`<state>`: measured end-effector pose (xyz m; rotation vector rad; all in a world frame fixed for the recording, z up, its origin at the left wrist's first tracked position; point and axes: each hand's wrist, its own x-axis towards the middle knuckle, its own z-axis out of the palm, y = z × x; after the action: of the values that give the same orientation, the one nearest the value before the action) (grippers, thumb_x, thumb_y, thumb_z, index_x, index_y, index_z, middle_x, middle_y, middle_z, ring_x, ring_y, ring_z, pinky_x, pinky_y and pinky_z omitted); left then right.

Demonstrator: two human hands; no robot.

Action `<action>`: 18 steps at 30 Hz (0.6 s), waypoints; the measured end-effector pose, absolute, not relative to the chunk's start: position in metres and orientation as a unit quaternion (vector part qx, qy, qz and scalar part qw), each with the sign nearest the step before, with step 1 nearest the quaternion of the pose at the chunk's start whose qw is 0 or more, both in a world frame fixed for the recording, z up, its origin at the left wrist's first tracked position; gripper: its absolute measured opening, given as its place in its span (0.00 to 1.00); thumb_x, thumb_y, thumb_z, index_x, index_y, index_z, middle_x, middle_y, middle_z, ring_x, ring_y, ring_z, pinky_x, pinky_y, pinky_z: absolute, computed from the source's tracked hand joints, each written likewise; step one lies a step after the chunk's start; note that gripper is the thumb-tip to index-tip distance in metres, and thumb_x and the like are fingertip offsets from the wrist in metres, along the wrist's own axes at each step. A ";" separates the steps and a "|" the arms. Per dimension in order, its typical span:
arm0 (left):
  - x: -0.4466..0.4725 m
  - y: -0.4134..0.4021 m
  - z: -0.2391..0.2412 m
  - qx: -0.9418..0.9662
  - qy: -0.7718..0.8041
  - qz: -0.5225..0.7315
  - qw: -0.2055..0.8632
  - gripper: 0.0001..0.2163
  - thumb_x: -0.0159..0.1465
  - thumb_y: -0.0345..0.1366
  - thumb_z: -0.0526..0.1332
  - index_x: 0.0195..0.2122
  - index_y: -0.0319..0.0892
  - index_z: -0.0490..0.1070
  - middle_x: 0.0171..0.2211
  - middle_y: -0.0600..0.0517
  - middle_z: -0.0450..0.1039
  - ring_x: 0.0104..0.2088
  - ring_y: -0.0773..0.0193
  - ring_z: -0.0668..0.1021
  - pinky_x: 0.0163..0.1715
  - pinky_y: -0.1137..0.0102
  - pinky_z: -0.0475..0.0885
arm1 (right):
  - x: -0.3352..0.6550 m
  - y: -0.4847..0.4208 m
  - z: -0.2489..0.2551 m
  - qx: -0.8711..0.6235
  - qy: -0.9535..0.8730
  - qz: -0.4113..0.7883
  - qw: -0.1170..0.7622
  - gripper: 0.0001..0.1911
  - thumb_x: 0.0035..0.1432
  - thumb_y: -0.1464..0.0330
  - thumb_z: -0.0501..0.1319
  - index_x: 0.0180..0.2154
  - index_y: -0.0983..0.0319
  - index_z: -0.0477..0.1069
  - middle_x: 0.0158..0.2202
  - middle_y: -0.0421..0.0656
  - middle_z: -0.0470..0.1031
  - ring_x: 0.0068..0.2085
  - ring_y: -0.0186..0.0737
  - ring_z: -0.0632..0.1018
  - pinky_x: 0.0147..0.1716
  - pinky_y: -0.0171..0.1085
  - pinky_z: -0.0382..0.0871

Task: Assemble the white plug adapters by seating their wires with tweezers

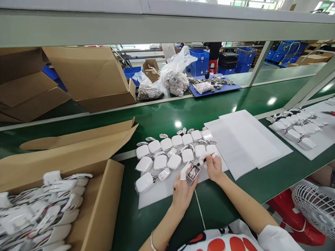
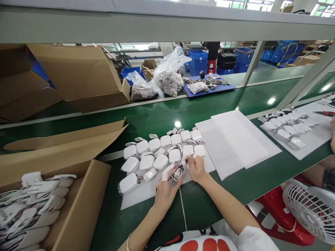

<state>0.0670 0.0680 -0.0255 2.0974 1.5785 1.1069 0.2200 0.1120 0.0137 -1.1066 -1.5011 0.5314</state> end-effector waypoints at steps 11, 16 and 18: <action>0.044 0.061 0.026 0.564 0.653 0.342 0.372 0.22 0.50 0.38 0.67 0.46 0.40 0.66 0.41 0.44 0.74 0.35 0.57 0.78 0.36 0.61 0.75 | 0.240 0.112 0.001 -0.603 -0.375 0.277 0.647 0.30 0.46 0.42 0.59 0.25 0.66 0.67 0.21 0.38 0.65 0.23 0.33 0.65 0.22 0.33 0.60; -0.049 0.061 0.069 0.490 0.567 0.555 0.362 0.22 0.55 0.41 0.63 0.50 0.39 0.64 0.48 0.41 0.71 0.43 0.57 0.77 0.39 0.65 0.75 | 0.241 0.111 0.002 -0.562 -0.348 0.360 0.658 0.29 0.44 0.46 0.63 0.32 0.66 0.69 0.28 0.40 0.68 0.27 0.34 0.67 0.25 0.33 0.62; -0.101 0.059 0.080 0.479 0.595 0.581 0.280 0.26 0.53 0.42 0.65 0.50 0.38 0.62 0.50 0.40 0.70 0.48 0.56 0.75 0.45 0.64 0.73 | 0.244 0.109 0.004 -0.574 -0.336 0.357 0.656 0.28 0.43 0.47 0.64 0.32 0.65 0.68 0.27 0.40 0.66 0.27 0.34 0.65 0.24 0.34 0.61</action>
<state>-0.1006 0.0592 0.0803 1.2844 1.5947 1.5585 0.2436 0.1092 0.0039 -1.3003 -0.7615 0.8087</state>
